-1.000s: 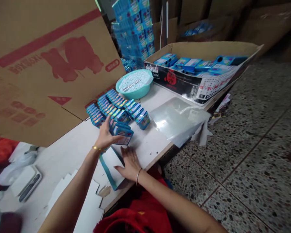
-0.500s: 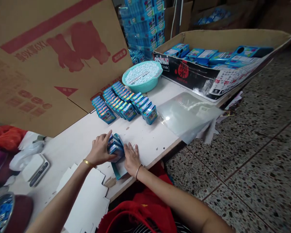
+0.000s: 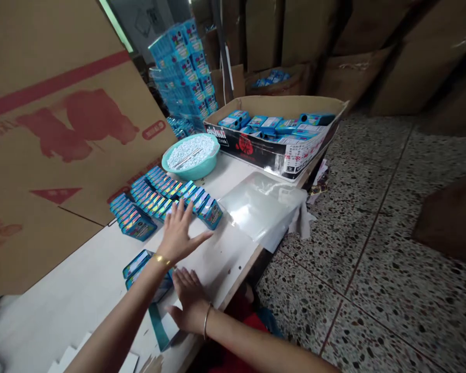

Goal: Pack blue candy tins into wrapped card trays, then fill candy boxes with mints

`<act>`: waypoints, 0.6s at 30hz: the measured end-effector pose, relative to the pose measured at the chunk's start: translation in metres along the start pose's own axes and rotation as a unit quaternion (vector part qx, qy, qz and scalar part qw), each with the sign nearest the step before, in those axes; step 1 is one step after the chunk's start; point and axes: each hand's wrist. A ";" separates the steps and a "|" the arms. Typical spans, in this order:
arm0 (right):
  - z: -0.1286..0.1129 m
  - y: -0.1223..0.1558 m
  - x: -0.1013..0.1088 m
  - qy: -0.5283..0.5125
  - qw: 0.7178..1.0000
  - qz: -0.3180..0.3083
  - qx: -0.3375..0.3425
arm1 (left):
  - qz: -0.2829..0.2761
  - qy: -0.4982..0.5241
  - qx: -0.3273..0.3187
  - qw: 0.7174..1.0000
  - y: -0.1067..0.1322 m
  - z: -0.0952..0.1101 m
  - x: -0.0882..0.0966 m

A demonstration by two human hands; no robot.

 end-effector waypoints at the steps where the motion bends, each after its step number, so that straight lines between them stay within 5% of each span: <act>1: 0.002 0.002 0.002 -0.004 1.000 -0.007 0.011 | -0.007 -0.004 0.008 1.000 -0.020 0.010 -0.009; 6: 0.006 0.009 0.014 -0.034 0.998 -0.024 0.045 | -0.051 -0.070 0.070 0.994 -0.073 0.018 -0.035; 10: 0.004 0.009 0.016 -0.054 0.998 -0.011 0.037 | -0.040 -0.082 0.029 0.995 -0.066 0.012 -0.031; 18: 0.004 0.008 0.017 -0.066 0.996 0.022 0.048 | 0.055 -0.075 0.045 0.995 -0.055 0.031 -0.041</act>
Point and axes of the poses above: each hand's wrist, its own y-axis away from the middle knuckle, its own x-axis out of the back of the hand, z = x × y, and after that the axes turned 11 degrees about y, right-handed
